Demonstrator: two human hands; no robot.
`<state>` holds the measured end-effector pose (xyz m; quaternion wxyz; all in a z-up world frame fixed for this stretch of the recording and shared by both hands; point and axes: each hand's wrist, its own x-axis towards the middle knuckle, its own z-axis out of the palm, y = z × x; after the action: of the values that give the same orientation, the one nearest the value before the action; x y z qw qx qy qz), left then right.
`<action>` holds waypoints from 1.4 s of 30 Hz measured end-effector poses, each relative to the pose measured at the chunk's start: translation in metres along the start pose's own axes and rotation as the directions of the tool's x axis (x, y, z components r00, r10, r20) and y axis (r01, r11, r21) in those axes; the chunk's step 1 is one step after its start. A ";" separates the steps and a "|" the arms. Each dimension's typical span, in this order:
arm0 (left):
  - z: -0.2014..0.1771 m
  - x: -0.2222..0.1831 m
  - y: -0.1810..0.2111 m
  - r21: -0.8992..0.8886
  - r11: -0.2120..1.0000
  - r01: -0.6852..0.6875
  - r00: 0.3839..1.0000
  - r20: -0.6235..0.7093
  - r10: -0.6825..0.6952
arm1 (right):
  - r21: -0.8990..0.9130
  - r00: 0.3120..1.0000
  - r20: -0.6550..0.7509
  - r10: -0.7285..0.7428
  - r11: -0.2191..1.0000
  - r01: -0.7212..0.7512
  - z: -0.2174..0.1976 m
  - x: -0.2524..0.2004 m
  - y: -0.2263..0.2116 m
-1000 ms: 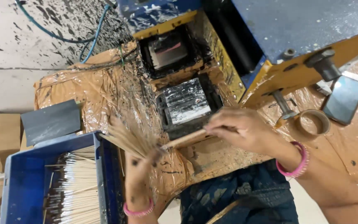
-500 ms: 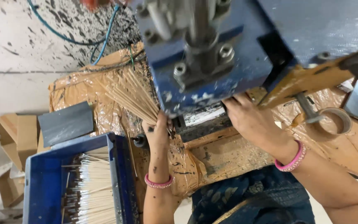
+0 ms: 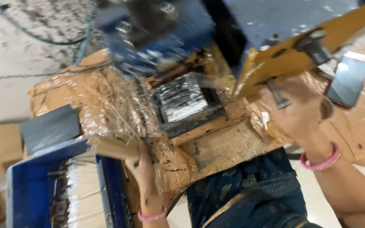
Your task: Feeding wooden sticks into a machine to coat them for incense stick production.
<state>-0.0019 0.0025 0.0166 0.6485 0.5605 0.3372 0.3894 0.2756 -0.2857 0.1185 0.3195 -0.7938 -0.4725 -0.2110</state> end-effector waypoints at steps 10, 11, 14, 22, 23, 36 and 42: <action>0.032 -0.020 0.021 0.207 0.894 -0.398 0.720 0.674 0.165 | 0.742 0.894 0.430 0.122 0.517 -0.427 0.017 -0.002 -0.051; 0.019 -0.014 0.017 0.218 0.893 -0.394 0.737 0.655 0.166 | 0.746 0.892 0.441 0.099 0.512 -0.426 0.018 0.002 -0.053; 0.006 0.014 0.036 0.005 0.983 -0.185 0.706 0.696 0.130 | 0.734 0.900 0.435 -0.018 0.586 -0.343 0.027 0.025 -0.056; 0.080 0.060 0.098 0.126 0.981 0.147 0.986 0.059 -0.155 | -0.037 0.921 0.279 -0.270 0.956 0.292 0.055 0.072 -0.074; 0.080 0.065 0.086 0.126 0.981 0.146 0.987 0.053 -0.154 | -0.033 0.920 0.279 -0.276 0.955 0.296 0.054 0.073 -0.076; 0.072 0.075 0.033 -0.148 0.981 -0.125 0.974 0.171 0.150 | -0.088 0.905 0.423 0.051 0.996 -0.015 0.046 0.076 -0.084; 0.062 0.023 0.059 -0.078 0.982 -0.173 0.982 0.066 0.179 | 0.086 0.944 0.327 -0.039 0.996 0.011 0.022 0.057 -0.094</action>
<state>0.0554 -0.0018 0.0840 0.6429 0.5782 0.2484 0.4366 0.2200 -0.2020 0.1683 0.2663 -0.7979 -0.5375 -0.0600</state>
